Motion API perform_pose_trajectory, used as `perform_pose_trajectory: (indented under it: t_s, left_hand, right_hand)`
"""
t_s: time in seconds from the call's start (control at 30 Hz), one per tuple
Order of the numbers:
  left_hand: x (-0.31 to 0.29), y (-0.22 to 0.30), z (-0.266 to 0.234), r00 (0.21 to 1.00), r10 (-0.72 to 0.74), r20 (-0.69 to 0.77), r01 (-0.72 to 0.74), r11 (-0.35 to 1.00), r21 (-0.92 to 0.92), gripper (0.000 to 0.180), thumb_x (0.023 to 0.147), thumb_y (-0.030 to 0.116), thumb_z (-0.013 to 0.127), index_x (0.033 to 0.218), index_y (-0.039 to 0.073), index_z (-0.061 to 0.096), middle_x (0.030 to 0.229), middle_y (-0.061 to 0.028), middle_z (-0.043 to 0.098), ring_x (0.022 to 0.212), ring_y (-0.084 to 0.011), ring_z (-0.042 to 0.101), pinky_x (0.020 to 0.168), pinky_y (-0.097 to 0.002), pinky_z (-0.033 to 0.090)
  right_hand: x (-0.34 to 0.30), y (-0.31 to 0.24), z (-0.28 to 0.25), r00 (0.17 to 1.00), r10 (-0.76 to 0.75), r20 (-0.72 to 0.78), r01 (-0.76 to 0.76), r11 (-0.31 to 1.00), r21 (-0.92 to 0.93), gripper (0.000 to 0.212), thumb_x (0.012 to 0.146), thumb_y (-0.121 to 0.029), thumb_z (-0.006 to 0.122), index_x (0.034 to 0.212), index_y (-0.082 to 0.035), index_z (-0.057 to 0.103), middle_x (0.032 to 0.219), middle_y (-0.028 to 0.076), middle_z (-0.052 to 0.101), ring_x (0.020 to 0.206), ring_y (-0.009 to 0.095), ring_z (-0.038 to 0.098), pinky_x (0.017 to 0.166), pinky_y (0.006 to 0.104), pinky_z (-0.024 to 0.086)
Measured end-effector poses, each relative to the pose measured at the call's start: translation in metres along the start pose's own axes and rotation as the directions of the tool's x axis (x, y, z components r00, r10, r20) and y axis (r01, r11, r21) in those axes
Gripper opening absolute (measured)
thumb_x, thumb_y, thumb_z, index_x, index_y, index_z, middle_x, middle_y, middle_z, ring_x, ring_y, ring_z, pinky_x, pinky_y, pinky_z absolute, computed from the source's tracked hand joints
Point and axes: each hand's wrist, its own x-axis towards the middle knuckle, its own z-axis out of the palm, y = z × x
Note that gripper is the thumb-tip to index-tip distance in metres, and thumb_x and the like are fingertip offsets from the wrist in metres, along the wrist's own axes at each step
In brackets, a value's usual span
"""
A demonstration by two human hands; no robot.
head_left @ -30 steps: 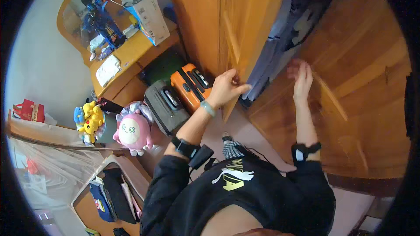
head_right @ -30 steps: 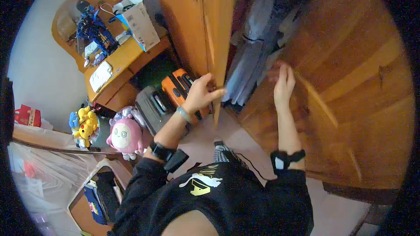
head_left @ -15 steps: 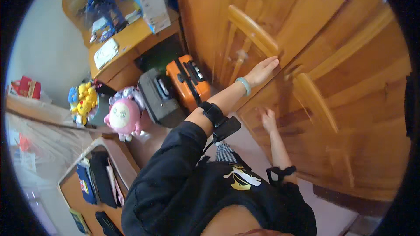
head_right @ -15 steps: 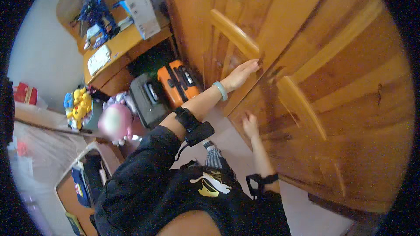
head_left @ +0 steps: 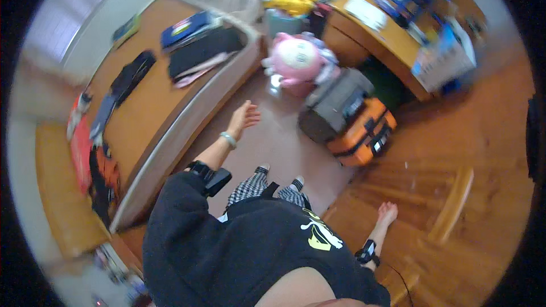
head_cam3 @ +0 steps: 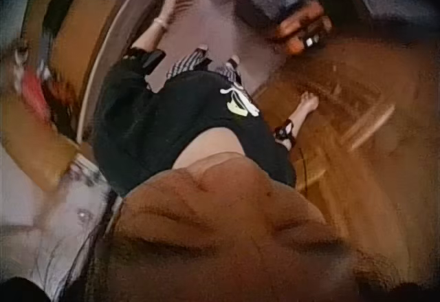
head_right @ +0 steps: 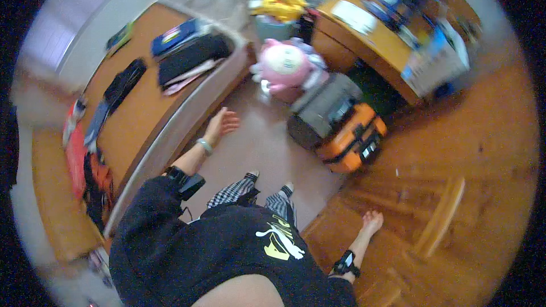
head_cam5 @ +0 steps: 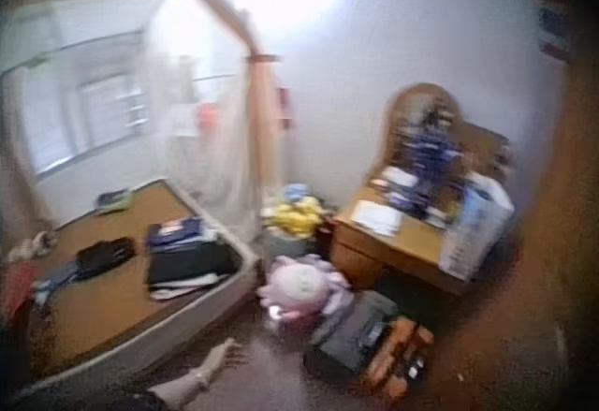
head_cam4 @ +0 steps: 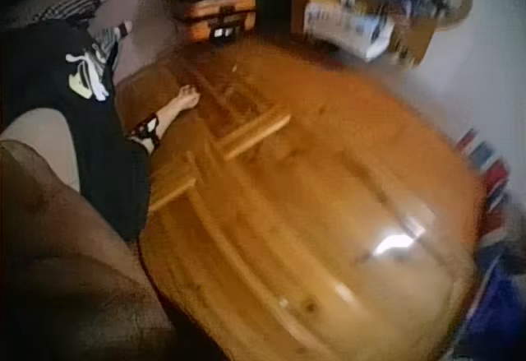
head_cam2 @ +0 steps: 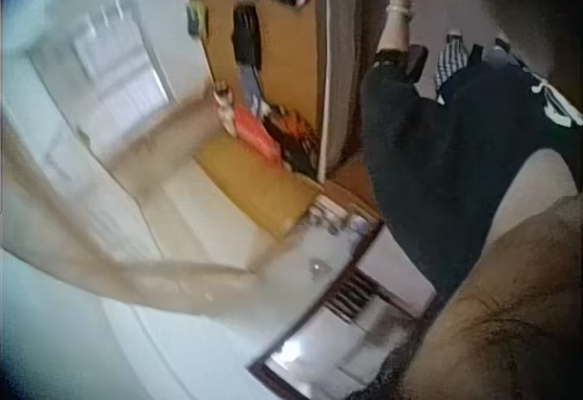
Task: The person takes several garments out of a wardrobe, places them on a bed, and folds them individually, including shorts, a T-shirt, and a long-sleeved shirt.
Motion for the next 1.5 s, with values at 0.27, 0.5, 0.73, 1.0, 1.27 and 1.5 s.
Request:
perform_pose_trajectory:
  t_s: [0.27,0.5,0.73,1.0,1.27,1.5]
  left_hand:
    - [-0.144,-0.095,-0.191,0.734,-0.007,-0.679,-0.406,0.797,-0.447,0.046,0.080,0.047,0.031,0.092,0.004,0.046,0.082,-0.0113,0.054,0.074,-0.0203,0.054,0.065,-0.0296,0.042]
    - [-0.221,-0.141,-0.273,0.587,-0.215,-0.780,-0.575,0.568,-0.589,0.044,0.079,0.047,0.034,0.089,0.006,0.046,0.079,-0.0095,0.053,0.070,-0.0190,0.054,0.060,-0.0293,0.042]
    - [-0.292,-0.143,-0.373,0.356,-0.243,-0.902,-0.779,0.456,-0.430,0.042,0.078,0.045,0.037,0.088,0.006,0.047,0.077,-0.0086,0.054,0.069,-0.0187,0.053,0.061,-0.0291,0.042]
    - [-0.295,-0.132,-0.467,0.247,-0.270,-0.931,-0.792,0.498,-0.354,0.034,0.078,0.037,0.044,0.088,0.004,0.047,0.077,-0.0073,0.054,0.066,-0.0161,0.054,0.058,-0.0254,0.043]
    - [-0.295,-0.117,-0.565,0.120,-0.359,-0.926,-0.729,0.602,-0.328,0.024,0.077,0.027,0.048,0.087,0.005,0.048,0.076,-0.0064,0.054,0.062,-0.0142,0.054,0.055,-0.0242,0.043]
    - [-0.309,-0.107,-0.667,-0.009,-0.339,-0.941,-0.652,0.715,-0.251,0.015,0.077,0.018,0.048,0.087,0.007,0.047,0.074,-0.0052,0.054,0.056,-0.0114,0.053,0.044,-0.0207,0.039]
  right_hand:
    - [-0.122,0.088,0.240,0.665,0.363,0.652,0.027,0.862,-0.507,0.018,0.079,-0.016,0.043,0.093,-0.005,0.043,0.067,0.006,0.049,0.053,0.015,0.048,0.043,0.0270,0.038]
    - [-0.322,0.160,0.436,0.182,0.463,0.867,0.338,0.799,-0.498,0.022,0.078,-0.016,0.047,0.098,-0.008,0.042,0.075,0.006,0.053,0.056,0.017,0.052,0.043,0.0253,0.040]
    - [-0.494,0.252,0.476,-0.195,0.682,0.705,0.344,0.720,-0.602,0.023,0.078,-0.016,0.048,0.097,-0.005,0.042,0.074,0.008,0.053,0.058,0.016,0.051,0.045,0.0241,0.039]
    - [-0.605,0.307,0.510,-0.286,0.760,0.584,0.440,0.645,-0.625,0.018,0.079,-0.016,0.047,0.091,-0.004,0.044,0.070,0.007,0.052,0.053,0.013,0.049,0.045,0.0245,0.038]
    - [-0.706,0.390,0.571,-0.321,0.818,0.478,0.518,0.574,-0.634,0.011,0.077,-0.017,0.048,0.080,-0.006,0.046,0.068,0.005,0.051,0.053,0.012,0.048,0.043,0.0221,0.036]
    - [-0.834,0.427,0.575,-0.351,0.862,0.366,0.718,0.498,-0.486,0.014,0.076,-0.020,0.049,0.083,-0.008,0.047,0.071,0.005,0.053,0.056,0.012,0.051,0.045,0.0214,0.038]
